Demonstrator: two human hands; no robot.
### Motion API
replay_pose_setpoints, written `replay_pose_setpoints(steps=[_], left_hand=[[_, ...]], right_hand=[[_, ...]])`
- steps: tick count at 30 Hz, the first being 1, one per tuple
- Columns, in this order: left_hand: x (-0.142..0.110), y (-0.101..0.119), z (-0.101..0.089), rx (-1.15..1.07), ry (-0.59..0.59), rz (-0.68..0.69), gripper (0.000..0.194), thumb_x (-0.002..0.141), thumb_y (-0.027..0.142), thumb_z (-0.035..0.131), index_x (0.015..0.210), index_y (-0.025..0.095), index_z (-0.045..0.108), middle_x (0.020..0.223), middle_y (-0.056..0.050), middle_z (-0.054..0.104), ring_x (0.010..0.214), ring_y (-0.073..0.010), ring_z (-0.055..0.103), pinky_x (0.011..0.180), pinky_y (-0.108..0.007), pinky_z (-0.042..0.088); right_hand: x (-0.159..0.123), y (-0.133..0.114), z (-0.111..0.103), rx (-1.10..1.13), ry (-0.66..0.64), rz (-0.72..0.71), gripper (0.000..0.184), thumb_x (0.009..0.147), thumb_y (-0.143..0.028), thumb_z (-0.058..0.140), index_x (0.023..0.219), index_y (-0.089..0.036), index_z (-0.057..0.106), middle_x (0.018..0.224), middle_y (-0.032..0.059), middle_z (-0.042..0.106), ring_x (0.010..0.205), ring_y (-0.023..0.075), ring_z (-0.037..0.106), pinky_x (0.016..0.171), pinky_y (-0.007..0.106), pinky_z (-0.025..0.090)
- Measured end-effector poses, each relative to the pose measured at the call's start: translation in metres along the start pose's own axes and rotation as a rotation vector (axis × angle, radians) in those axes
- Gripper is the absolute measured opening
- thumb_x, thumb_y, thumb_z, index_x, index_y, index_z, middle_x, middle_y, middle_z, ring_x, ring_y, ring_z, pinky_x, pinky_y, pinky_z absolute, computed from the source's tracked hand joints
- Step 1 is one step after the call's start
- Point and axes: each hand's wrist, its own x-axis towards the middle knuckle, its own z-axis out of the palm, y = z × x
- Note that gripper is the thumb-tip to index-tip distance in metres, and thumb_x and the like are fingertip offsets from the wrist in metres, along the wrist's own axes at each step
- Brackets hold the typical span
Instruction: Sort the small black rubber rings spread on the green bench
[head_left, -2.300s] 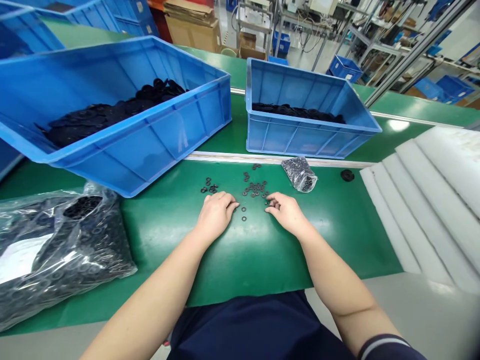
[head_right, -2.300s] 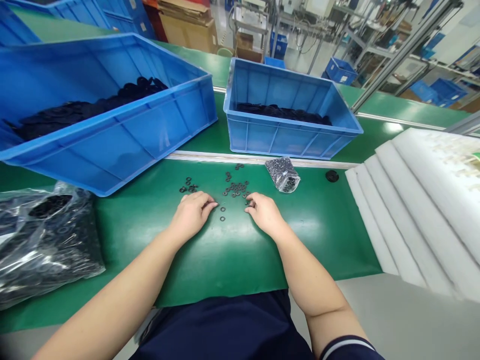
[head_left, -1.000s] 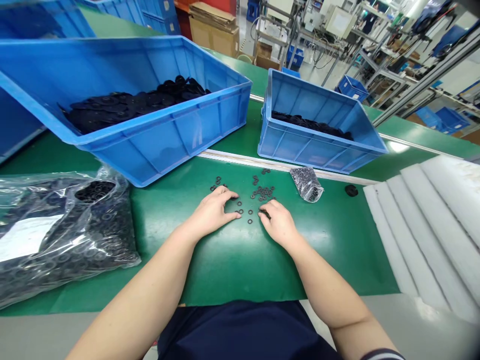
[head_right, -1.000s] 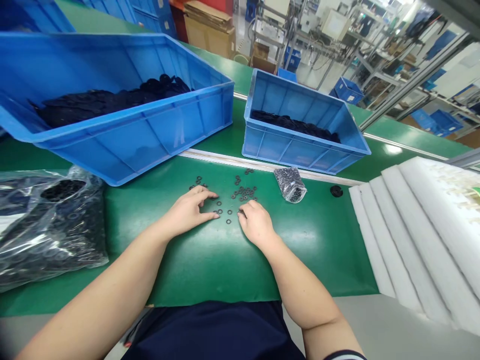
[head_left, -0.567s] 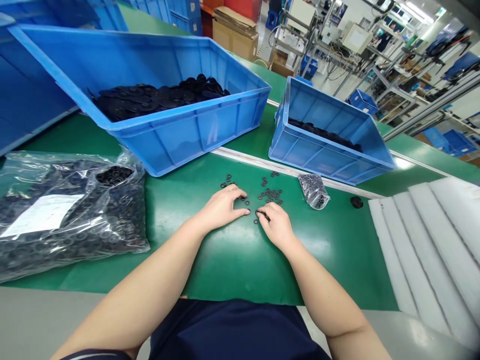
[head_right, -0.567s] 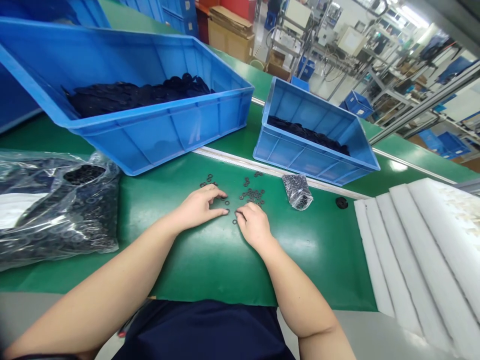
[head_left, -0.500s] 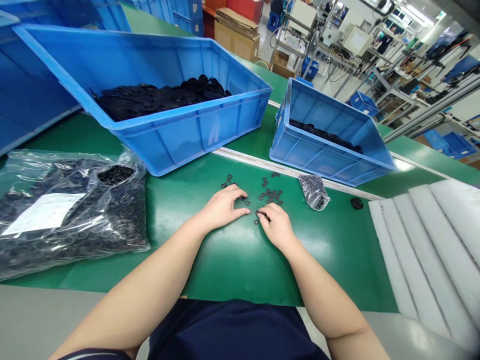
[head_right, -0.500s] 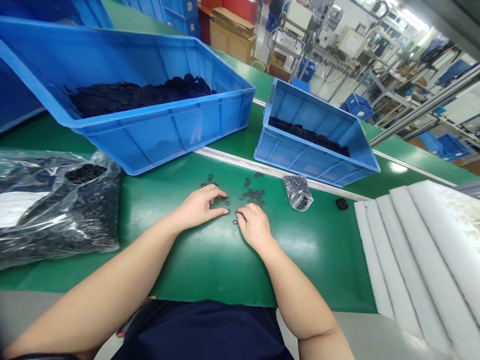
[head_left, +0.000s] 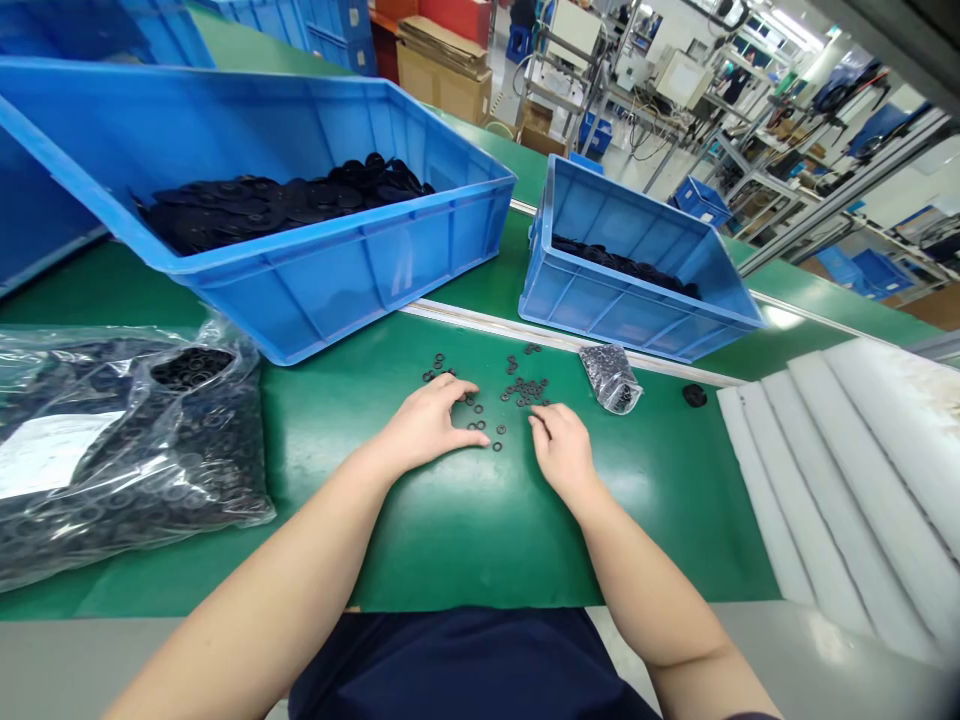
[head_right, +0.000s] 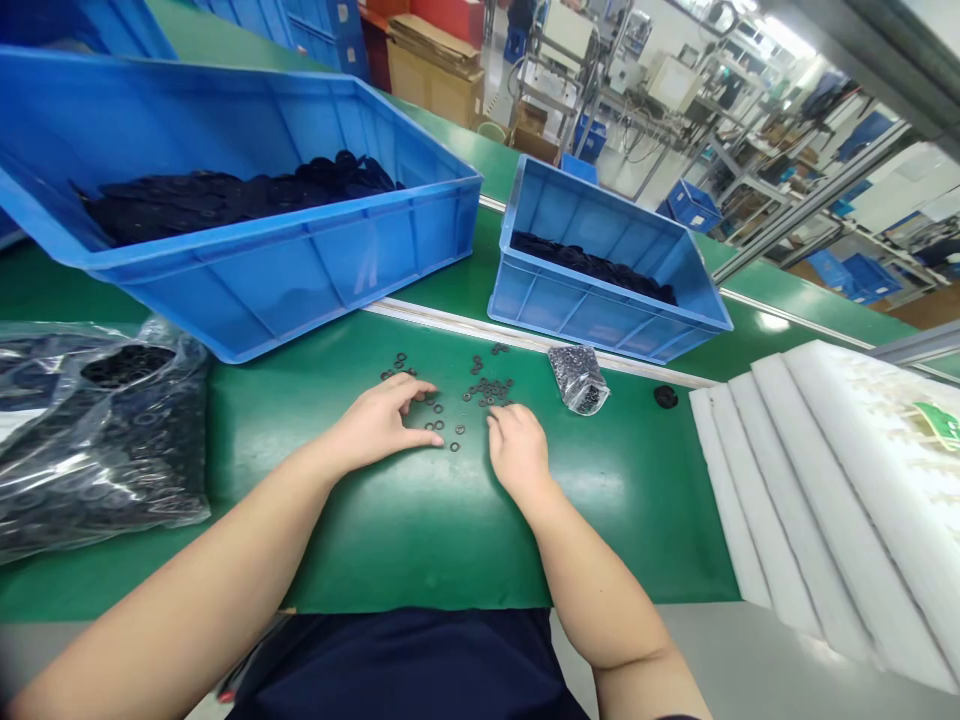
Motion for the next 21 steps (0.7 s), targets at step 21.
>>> replay_pose_setpoints(steps=[21], left_hand=[[0.0,0.008,0.014,0.093,0.08,-0.066,0.079,0.064,0.047,0.091,0.131,0.022,0.057,0.119,-0.008,0.056,0.105,-0.0275,0.062,0.093,-0.037,0.052]], right_hand=[[0.003,0.017,-0.005,-0.072,-0.067,0.206,0.016,0.092,-0.018,0.057,0.094,-0.017,0.073,0.093,0.0094,0.069,0.088,0.0229,0.064,0.084,0.033,0.05]])
